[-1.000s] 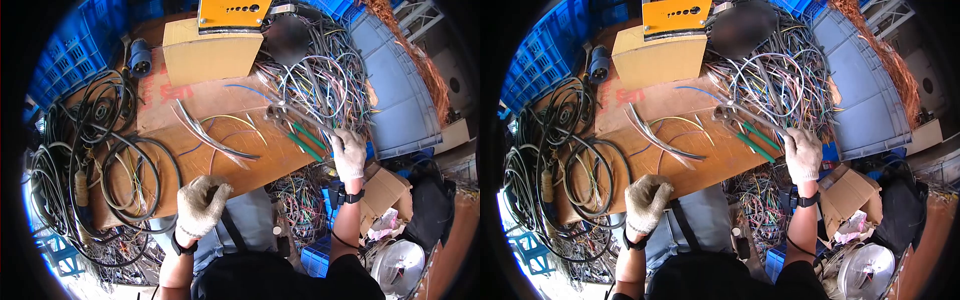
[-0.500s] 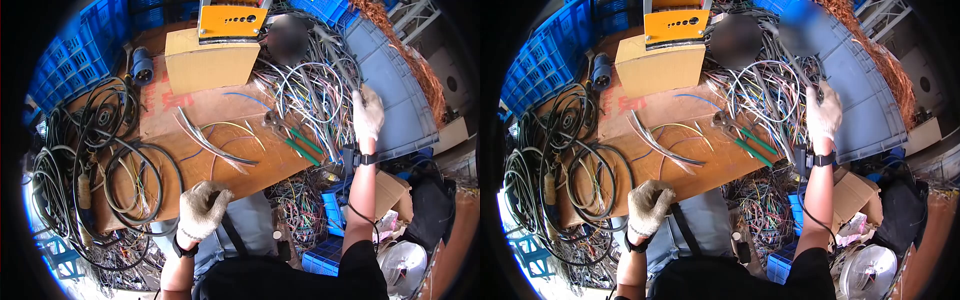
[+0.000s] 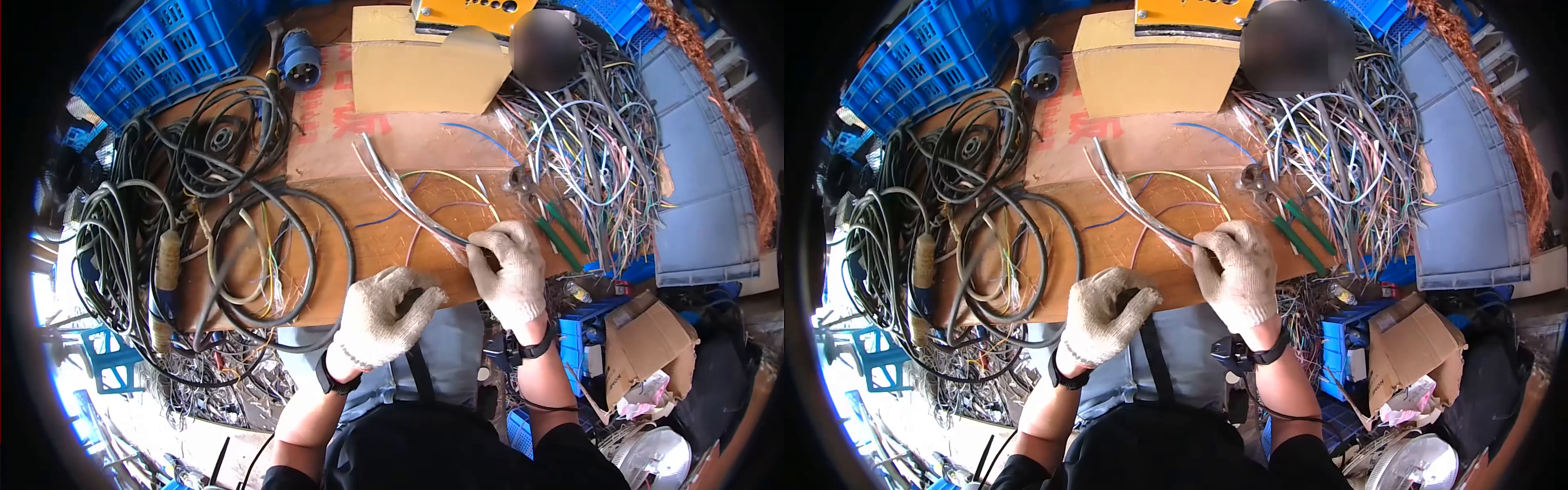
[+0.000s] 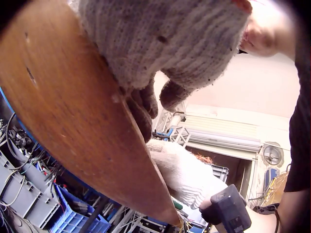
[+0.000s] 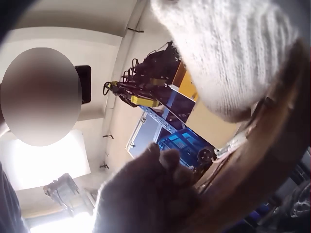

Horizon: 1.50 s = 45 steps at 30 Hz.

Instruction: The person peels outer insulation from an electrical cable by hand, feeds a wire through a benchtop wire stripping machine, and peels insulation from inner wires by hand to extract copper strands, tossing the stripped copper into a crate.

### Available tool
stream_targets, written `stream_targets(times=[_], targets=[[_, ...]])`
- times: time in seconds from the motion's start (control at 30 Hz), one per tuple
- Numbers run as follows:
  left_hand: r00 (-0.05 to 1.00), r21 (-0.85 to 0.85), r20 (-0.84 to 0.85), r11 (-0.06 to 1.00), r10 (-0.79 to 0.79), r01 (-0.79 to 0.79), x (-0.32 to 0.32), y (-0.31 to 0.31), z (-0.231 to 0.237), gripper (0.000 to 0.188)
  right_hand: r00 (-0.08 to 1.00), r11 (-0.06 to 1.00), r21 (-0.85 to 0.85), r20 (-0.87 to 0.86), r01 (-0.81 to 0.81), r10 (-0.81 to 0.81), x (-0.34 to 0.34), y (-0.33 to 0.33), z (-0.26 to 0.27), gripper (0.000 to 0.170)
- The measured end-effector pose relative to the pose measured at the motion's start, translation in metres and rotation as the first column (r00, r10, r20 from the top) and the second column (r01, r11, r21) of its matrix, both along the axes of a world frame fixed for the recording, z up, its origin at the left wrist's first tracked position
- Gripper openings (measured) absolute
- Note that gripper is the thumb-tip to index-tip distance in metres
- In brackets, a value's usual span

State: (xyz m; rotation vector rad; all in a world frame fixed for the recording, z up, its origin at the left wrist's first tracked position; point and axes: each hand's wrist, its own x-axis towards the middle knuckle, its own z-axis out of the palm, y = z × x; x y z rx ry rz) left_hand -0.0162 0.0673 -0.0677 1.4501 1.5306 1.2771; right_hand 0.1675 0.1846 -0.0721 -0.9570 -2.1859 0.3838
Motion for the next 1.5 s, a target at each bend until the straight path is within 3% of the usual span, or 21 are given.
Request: stream_targets(times=[0.1,0.23,0.33,0.47,0.63,0.97,1.5], targets=[[1.000,0.013,-0.011,1.000,0.008,-0.007,-0.001,0.000,0.003,0.012,0.991,0.992,0.054,0.067,0.114,-0.117,-0.008,-0.002,-0.002,0.017],[0.999,0.042,-0.033,0.999,0.011,-0.009,-0.002,0.000,-0.006,0.012,0.991,0.984,0.146,0.072,0.099,-0.110,-0.008,0.002,-0.011,0.015],[1.000,0.067,0.024,0.998,-0.008,0.006,-0.004,0.000,-0.006,0.018,0.990,0.985,0.105,-0.034,0.139,-0.136,-0.013,-0.002,-0.016,0.016],[0.999,0.019,-0.050,1.000,-0.022,0.023,-0.008,-0.002,-0.003,0.022,0.988,0.982,0.108,-0.014,0.153,-0.152,-0.012,-0.004,-0.019,0.019],[0.998,0.116,-0.063,0.993,0.014,-0.006,-0.006,-0.001,-0.014,0.023,0.994,0.985,0.137,0.034,0.102,-0.108,-0.011,-0.001,-0.022,0.019],[0.998,0.145,-0.062,0.989,-0.002,0.011,-0.007,-0.002,-0.018,0.020,0.989,0.992,0.120,0.133,0.042,-0.058,-0.012,-0.002,-0.018,0.016],[0.998,0.133,-0.062,0.991,0.004,0.004,-0.006,-0.002,-0.018,0.020,0.997,0.990,0.136,0.053,0.045,-0.052,-0.010,-0.003,-0.021,0.015]])
